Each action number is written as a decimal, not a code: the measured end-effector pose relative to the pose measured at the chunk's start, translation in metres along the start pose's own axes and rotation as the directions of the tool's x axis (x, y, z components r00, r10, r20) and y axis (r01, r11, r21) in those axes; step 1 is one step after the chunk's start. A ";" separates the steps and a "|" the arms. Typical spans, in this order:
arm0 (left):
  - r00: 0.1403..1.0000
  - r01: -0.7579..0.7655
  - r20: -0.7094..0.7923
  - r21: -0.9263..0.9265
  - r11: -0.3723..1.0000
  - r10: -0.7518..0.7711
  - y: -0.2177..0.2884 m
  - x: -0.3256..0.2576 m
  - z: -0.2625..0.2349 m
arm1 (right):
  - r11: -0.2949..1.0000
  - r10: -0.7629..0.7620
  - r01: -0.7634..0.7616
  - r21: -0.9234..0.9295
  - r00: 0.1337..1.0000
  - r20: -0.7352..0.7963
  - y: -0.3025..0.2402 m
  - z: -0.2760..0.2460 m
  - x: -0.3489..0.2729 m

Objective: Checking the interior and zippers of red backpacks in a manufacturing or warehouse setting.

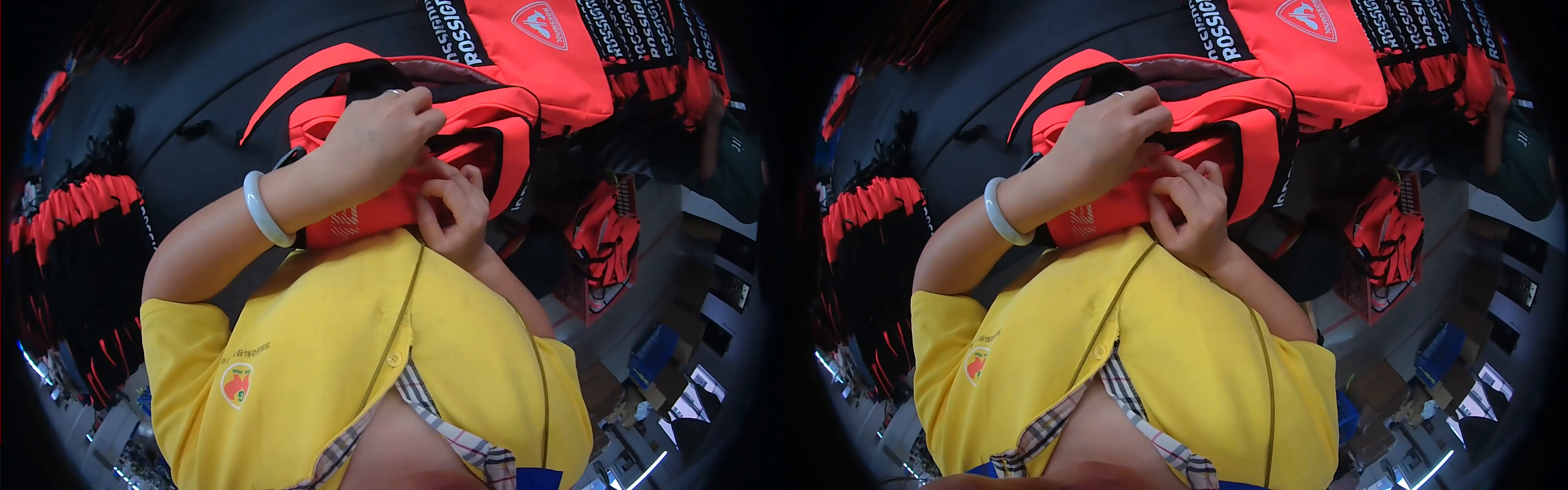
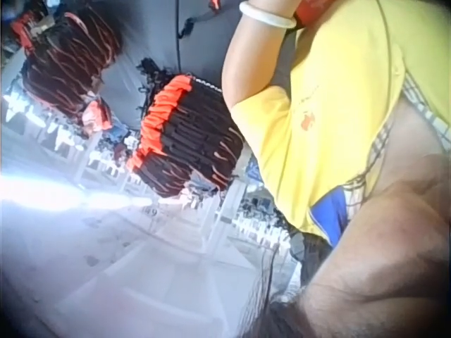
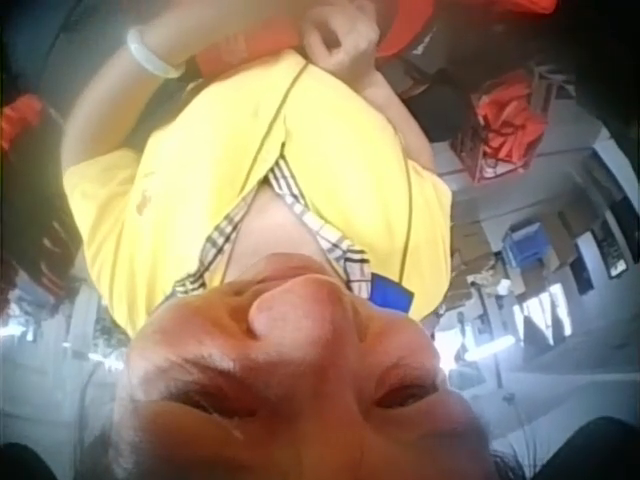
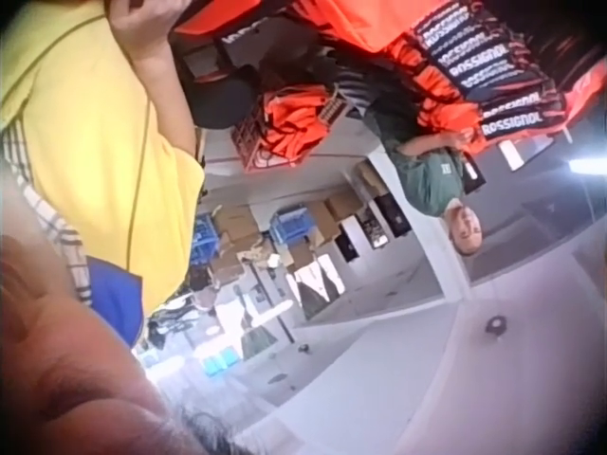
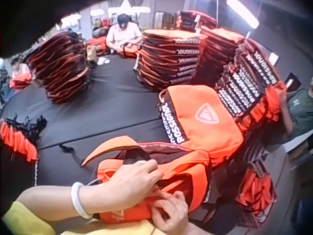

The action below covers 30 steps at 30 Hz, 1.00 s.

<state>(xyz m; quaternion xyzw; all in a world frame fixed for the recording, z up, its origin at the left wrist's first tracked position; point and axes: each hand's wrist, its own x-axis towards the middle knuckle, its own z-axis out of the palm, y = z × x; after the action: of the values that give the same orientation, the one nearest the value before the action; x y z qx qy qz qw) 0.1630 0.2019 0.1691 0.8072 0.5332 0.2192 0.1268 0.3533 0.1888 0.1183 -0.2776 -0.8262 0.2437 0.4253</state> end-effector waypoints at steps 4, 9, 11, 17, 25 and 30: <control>1.000 0.010 -0.006 -0.033 0.999 -0.010 -0.006 0.003 -0.003 | 1.000 -0.004 0.004 0.012 1.000 0.009 -0.001 -0.001 0.002; 0.991 0.133 -0.015 -0.132 0.982 -0.136 -0.016 0.002 -0.010 | 0.999 0.032 -0.032 0.011 0.999 0.035 -0.002 -0.002 0.000; 0.974 0.196 -0.069 -0.210 0.958 -0.215 -0.028 -0.003 -0.020 | 0.999 0.054 -0.054 0.006 0.998 0.039 -0.002 -0.001 0.001; 0.850 0.385 -0.253 -0.301 0.872 -0.463 -0.039 -0.030 -0.028 | 0.997 0.067 -0.068 0.044 0.997 0.025 0.001 0.003 0.004; 0.795 0.528 -0.147 -0.311 0.791 -0.588 -0.026 -0.062 -0.030 | 0.988 0.144 -0.141 0.062 0.989 -0.037 0.006 -0.005 0.023; 0.799 0.561 -0.098 -0.234 0.794 -0.593 -0.017 -0.067 -0.033 | 0.973 0.229 -0.224 -0.051 0.960 0.163 0.003 -0.012 0.055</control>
<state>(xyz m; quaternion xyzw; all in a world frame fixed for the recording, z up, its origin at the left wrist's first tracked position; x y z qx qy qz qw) 0.1102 0.1459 0.1761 0.5680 0.7392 0.2871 0.2204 0.3373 0.2290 0.1538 -0.3556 -0.8256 0.3001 0.3191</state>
